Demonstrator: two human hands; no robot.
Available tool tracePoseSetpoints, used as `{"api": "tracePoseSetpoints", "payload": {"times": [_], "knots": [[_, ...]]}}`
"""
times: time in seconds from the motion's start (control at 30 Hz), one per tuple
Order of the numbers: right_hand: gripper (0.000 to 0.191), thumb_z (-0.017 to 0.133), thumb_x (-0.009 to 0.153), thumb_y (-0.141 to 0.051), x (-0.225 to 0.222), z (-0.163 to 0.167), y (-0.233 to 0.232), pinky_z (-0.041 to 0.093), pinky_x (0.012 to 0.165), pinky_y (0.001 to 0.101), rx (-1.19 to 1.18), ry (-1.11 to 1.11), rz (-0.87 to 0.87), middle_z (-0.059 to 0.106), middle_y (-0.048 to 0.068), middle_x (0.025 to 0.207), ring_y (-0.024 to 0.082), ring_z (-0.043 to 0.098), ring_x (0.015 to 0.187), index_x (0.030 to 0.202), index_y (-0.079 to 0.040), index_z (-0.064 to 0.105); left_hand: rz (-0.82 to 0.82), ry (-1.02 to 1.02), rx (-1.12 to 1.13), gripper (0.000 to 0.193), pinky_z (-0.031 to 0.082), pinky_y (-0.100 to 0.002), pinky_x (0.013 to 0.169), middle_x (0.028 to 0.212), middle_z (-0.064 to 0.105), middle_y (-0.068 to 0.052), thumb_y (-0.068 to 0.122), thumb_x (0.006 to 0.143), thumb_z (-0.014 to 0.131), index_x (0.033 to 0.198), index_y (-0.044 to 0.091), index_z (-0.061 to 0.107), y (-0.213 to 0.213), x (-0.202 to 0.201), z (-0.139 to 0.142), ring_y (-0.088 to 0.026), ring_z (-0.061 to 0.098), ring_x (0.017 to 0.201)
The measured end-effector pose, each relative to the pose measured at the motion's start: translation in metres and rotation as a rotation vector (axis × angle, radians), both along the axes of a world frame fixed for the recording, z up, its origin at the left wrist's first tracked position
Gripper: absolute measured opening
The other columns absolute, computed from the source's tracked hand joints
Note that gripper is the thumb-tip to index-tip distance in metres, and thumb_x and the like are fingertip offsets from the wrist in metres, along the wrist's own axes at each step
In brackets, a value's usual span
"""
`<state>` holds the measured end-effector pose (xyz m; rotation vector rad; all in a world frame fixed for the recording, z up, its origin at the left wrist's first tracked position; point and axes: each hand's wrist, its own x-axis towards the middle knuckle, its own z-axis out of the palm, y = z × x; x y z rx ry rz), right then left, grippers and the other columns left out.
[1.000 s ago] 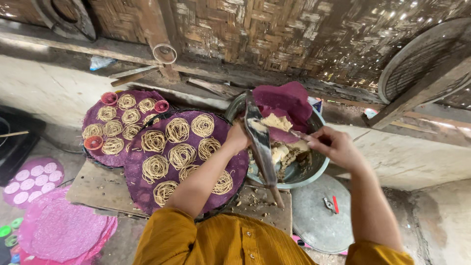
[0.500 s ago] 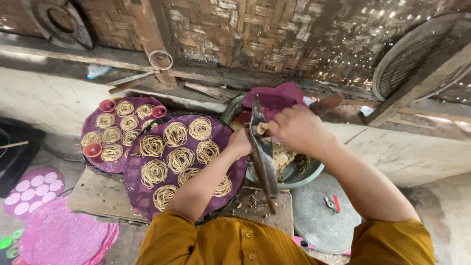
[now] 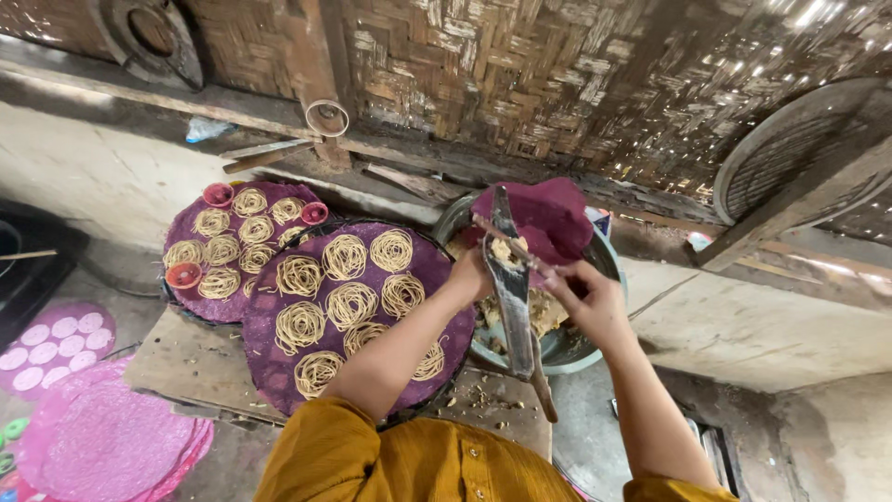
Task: The person loads dough into a hand-operated metal extruder press, scoops dough from a large basin with a stick, and pulls the wooden lever to press noodles through the die. They place the extruded noodle nests onto round purple trays and cover finished trays with a pink cloth.
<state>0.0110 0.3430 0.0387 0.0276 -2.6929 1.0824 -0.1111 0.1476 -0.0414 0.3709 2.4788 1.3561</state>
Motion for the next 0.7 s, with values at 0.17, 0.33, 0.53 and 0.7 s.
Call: {"api": "tracePoseSetpoints", "payload": {"times": [0.17,0.33,0.53,0.7], "knots": [[0.035,0.079,0.085,-0.039,0.024,0.010,0.034,0.056,0.063,0.0336,0.143,-0.057,-0.123,0.080,0.008,0.083,0.017,0.073,0.068,0.107,-0.012,0.079,0.007,0.022,0.098,0.042,0.055,-0.039,0.094,0.121,0.073,-0.016,0.029,0.090,0.070,0.124,0.005,0.069,-0.015,-0.002,0.000,-0.028,0.070,0.110],[0.031,0.083,0.090,-0.037,0.012,-0.009,0.017,0.057,0.067,0.0335,0.427,0.320,-0.211,0.078,0.008,0.087,0.019,0.073,0.073,0.102,-0.010,0.078,-0.010,0.095,0.123,0.042,0.056,-0.038,0.092,0.117,0.074,-0.017,0.029,0.090,0.070,0.122,0.003,0.068,-0.009,-0.004,-0.006,-0.029,0.072,0.106],[0.026,0.084,0.088,-0.030,0.020,-0.038,0.018,0.056,0.069,0.0313,0.341,0.406,-0.109,0.075,0.007,0.087,0.018,0.072,0.076,0.101,-0.008,0.078,0.085,-0.012,0.046,0.040,0.054,-0.041,0.090,0.117,0.074,-0.019,0.027,0.088,0.074,0.121,0.004,0.073,-0.012,-0.008,0.001,-0.032,0.071,0.105],[0.026,0.082,0.088,-0.023,0.010,-0.050,0.052,0.052,0.069,0.0248,-0.291,0.050,0.004,0.075,0.003,0.088,0.008,0.064,0.077,0.100,-0.001,0.074,0.016,-0.260,0.059,0.038,0.060,-0.033,0.085,0.118,0.074,-0.015,0.030,0.097,0.063,0.127,0.006,0.068,-0.014,-0.018,0.006,-0.030,0.072,0.103]]}}
